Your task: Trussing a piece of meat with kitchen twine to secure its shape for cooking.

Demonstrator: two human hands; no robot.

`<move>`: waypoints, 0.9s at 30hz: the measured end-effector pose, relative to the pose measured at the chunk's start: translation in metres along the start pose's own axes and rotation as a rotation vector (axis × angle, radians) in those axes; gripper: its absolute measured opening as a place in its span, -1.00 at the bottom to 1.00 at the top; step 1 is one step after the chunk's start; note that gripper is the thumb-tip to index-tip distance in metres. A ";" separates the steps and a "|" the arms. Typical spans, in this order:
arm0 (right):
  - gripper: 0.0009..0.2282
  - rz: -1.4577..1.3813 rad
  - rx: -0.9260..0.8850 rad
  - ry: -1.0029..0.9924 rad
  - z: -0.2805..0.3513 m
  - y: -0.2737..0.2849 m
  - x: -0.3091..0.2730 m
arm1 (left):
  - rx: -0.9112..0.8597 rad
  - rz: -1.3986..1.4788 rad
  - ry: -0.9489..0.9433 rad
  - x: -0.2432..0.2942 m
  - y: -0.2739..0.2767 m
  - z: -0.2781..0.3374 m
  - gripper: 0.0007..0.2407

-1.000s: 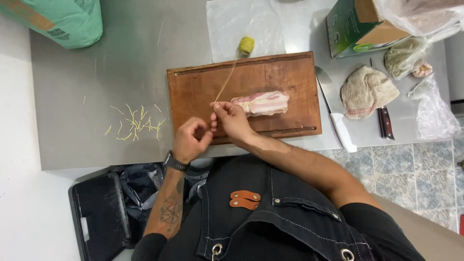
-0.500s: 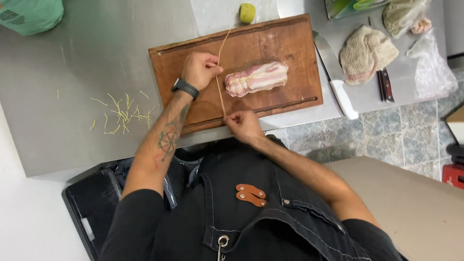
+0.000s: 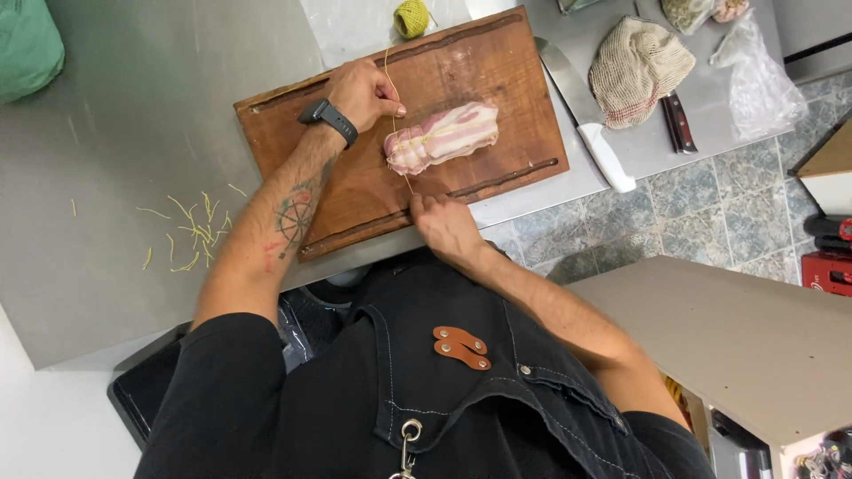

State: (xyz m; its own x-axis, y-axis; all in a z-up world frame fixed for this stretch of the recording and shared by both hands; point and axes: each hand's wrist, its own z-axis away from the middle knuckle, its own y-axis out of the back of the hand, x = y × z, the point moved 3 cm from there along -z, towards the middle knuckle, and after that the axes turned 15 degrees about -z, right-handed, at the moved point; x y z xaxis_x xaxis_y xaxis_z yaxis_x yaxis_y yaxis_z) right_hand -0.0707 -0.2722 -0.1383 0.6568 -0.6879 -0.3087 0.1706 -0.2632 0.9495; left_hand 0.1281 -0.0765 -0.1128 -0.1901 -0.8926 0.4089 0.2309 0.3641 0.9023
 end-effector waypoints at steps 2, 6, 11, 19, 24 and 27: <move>-0.87 -0.024 -0.033 -0.024 -0.012 -0.004 0.000 | 0.022 -0.014 0.040 0.001 0.005 0.005 -0.85; -0.77 0.068 -0.093 -0.027 -0.005 -0.016 0.006 | 0.111 -0.086 0.028 -0.024 -0.010 -0.004 -0.80; -0.90 -0.145 -0.276 -0.095 0.012 0.002 0.033 | 0.003 0.003 0.005 0.022 -0.010 -0.008 -0.85; -0.88 -0.133 -0.139 -0.143 0.035 0.016 0.060 | 0.193 0.019 -0.169 0.025 -0.013 -0.014 -0.78; -0.87 -0.103 -0.099 -0.202 0.028 0.018 0.072 | 0.236 -0.003 -0.204 0.028 -0.016 -0.033 -0.79; -0.91 -0.032 0.046 -0.323 0.034 0.021 0.064 | 0.184 -0.038 -0.118 0.028 -0.018 -0.018 -0.75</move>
State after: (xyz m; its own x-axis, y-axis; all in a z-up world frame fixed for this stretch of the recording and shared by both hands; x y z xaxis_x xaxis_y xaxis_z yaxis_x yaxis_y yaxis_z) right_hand -0.0495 -0.3447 -0.1403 0.3831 -0.8559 -0.3474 0.1492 -0.3138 0.9377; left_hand 0.1357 -0.1130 -0.1196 -0.3081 -0.8731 0.3778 0.0455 0.3831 0.9226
